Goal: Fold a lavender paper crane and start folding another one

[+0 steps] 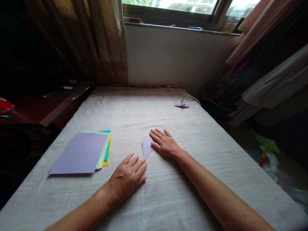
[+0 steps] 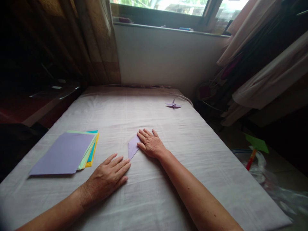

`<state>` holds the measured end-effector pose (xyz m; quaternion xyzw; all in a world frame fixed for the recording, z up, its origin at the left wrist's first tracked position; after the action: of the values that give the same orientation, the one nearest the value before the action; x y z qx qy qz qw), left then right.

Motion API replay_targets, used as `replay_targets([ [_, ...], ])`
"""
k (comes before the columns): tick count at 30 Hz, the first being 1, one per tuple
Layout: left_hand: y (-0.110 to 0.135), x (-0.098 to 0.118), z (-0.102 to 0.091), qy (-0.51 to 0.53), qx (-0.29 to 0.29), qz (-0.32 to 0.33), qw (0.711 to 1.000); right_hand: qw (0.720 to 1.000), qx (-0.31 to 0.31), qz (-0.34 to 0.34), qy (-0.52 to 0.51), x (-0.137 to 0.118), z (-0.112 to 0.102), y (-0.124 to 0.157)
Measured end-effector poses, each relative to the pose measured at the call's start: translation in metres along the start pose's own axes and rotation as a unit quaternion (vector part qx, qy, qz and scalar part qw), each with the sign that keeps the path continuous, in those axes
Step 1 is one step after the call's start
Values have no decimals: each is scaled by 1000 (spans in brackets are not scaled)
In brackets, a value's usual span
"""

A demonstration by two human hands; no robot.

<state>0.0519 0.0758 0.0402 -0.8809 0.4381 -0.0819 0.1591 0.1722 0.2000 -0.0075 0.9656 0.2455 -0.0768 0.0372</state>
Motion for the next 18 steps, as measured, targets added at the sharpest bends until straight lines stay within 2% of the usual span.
replay_targets([
  [3, -10, -14, -4, 36, -12, 9, 999, 1000, 5, 3, 1, 0, -1, 1],
  [6, -26, -42, -1, 45, -7, -22, 999, 1000, 11, 2, -1, 0, -1, 1],
  [8, -34, -58, 8, 22, -14, -40, 999, 1000, 13, 1, -3, -1, -2, 1],
  [9, -37, -64, 17, 17, -38, -46, 998, 1000, 13, 1, -3, -1, -2, 1],
  [13, -28, -66, 46, 34, -127, -41, 990, 1000, 14, 3, -7, -1, -4, 2],
  [18, -3, -58, 45, 30, -169, -10, 985, 1000, 22, -1, -14, -1, -4, 2],
])
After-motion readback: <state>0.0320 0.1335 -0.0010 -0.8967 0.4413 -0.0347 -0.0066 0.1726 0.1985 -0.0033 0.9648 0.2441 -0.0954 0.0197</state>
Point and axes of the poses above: each hand's wrist, its own y-axis away from the middle knuckle, its own z-axis out of the palm, x = y × z, the point moved 9 cm from there along -y, towards the middle knuckle, and after that the axes turned 1 degree about z, right-handed, at the moved point
